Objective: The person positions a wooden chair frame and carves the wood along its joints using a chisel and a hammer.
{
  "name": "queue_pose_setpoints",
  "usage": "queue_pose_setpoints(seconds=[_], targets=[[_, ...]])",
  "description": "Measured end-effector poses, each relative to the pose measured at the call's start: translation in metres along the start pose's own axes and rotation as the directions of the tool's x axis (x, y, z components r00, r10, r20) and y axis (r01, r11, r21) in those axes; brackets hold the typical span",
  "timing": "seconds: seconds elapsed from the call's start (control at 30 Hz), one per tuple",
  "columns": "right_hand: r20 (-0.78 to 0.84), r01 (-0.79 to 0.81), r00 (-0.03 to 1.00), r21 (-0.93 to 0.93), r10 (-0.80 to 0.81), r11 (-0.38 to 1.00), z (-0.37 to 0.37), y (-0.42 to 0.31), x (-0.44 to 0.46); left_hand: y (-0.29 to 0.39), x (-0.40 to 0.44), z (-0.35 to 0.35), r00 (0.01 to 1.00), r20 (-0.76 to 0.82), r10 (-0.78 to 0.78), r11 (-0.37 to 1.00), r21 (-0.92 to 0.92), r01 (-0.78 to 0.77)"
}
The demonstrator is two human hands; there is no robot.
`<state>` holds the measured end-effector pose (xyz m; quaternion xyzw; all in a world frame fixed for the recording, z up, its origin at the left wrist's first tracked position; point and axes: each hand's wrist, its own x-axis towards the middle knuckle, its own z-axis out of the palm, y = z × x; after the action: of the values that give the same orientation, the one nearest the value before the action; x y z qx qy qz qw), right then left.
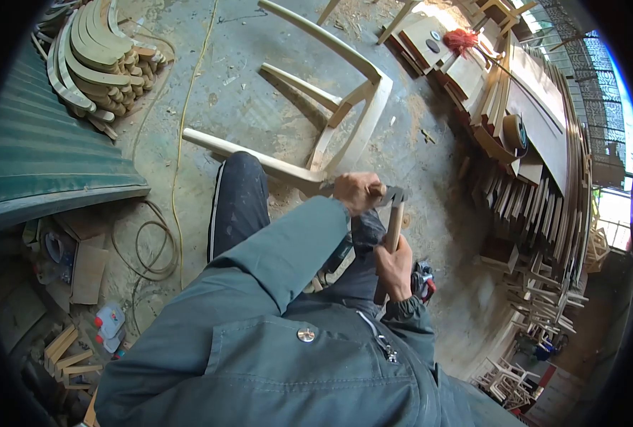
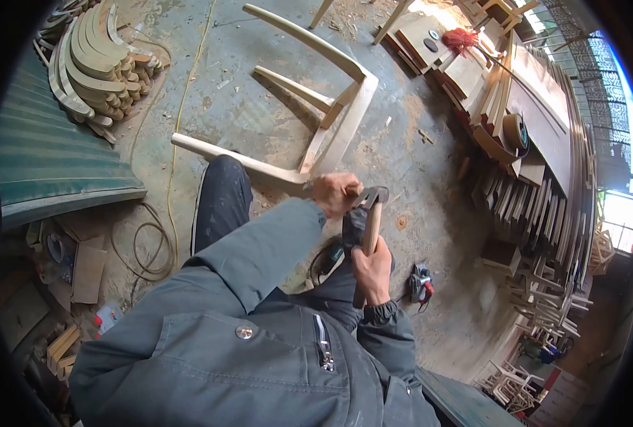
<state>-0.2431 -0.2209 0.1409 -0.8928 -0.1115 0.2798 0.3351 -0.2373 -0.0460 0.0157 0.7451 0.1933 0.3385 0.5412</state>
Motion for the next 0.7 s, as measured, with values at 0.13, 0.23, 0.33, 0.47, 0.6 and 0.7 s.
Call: queue_pose_setpoints(seconds=[0.13, 0.23, 0.33, 0.47, 0.6, 0.7], targets=[[-0.082, -0.002, 0.996, 0.354, 0.034, 0.935, -0.009, -0.014, -0.033, -0.003, 0.007, 0.004, 0.996, -0.085, 0.034, 0.992, 0.124, -0.023], [-0.163, 0.056, 0.987, 0.400, 0.011, 0.915, -0.027, -0.027, -0.041, -0.007, 0.010, 0.004, 0.998, -0.058, -0.017, 0.990, 0.137, 0.025], [-0.378, 0.268, 0.921, 0.437, -0.095, 0.858, -0.031, -0.049, -0.044, -0.012, 0.007, 0.004, 0.995, -0.095, -0.016, 0.991, 0.129, 0.028], [-0.447, 0.400, 0.858, 0.270, -0.254, 0.876, -0.001, -0.018, -0.010, -0.016, 0.011, 0.004, 0.997, -0.079, 0.016, 0.994, 0.104, -0.008], [-0.023, 0.127, 0.990, -0.258, -0.138, 0.958, 0.002, -0.014, 0.015, -0.016, 0.010, 0.000, 0.999, -0.016, 0.032, 0.993, 0.117, -0.030], [-0.125, 0.011, 0.992, 0.310, 0.029, 0.951, -0.004, -0.048, 0.002, -0.022, 0.002, 0.005, 0.998, -0.039, 0.047, 0.986, 0.160, -0.041]])
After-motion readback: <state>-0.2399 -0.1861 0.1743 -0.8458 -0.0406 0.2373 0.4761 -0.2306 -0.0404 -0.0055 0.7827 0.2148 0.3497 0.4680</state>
